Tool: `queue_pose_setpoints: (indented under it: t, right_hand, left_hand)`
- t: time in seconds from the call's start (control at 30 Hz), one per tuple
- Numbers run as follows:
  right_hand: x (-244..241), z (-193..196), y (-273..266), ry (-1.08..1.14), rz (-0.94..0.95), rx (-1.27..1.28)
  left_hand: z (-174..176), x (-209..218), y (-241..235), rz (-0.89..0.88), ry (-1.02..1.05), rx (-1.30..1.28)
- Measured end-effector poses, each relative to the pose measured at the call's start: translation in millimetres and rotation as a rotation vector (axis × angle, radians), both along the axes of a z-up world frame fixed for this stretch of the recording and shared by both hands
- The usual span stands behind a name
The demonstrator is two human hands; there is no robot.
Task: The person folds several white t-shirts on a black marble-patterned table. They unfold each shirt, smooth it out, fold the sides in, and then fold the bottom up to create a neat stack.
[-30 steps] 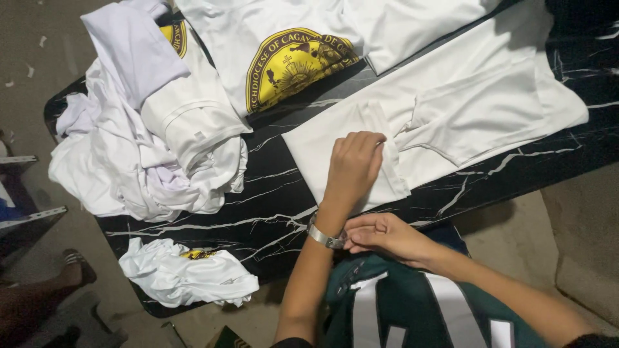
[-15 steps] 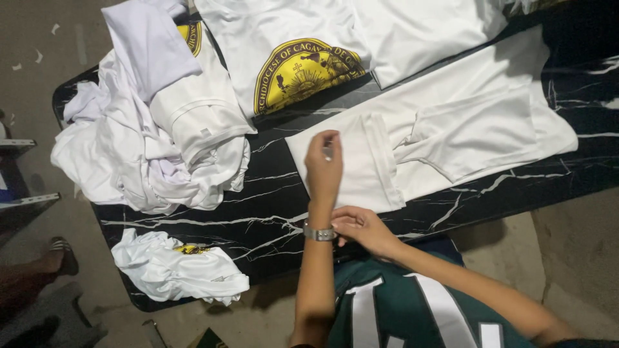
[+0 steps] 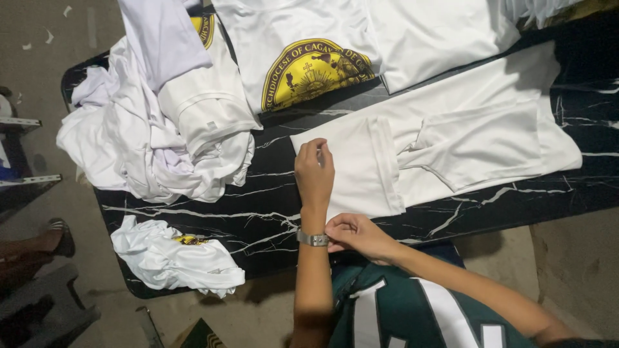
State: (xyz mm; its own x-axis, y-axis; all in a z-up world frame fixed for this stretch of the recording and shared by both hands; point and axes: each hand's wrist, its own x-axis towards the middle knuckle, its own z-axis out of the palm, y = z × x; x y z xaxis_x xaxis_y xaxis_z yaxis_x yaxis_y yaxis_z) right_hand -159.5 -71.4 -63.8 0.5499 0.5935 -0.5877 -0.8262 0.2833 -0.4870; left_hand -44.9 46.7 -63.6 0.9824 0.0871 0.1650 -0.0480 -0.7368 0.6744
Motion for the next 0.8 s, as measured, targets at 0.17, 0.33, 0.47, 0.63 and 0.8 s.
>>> queue_pose_setpoints:
  t: [0.17, 0.33, 0.47, 0.63, 0.8]
  right_hand:
    - [-17, -34, 18, -0.140, -0.035, -0.043]
    - [-3, -10, 9, -0.467, -0.017, -0.290]
    - [0, -2, 8, -1.291, 0.116, -0.642]
    - [0, -18, 38, -1.655, 0.457, -0.927]
    - [-7, -63, 47, -1.580, 0.570, -1.033]
  left_hand:
    - [-5, 6, 7, 0.078, 0.131, -0.043]
    - [-19, 18, 31, 0.157, -0.024, 0.071]
    - [-30, 28, 44, 0.181, 0.001, 0.061]
    - [-36, 35, 66, 0.041, 0.281, -0.004]
    - [-22, 42, 81, -0.016, 0.311, -0.190]
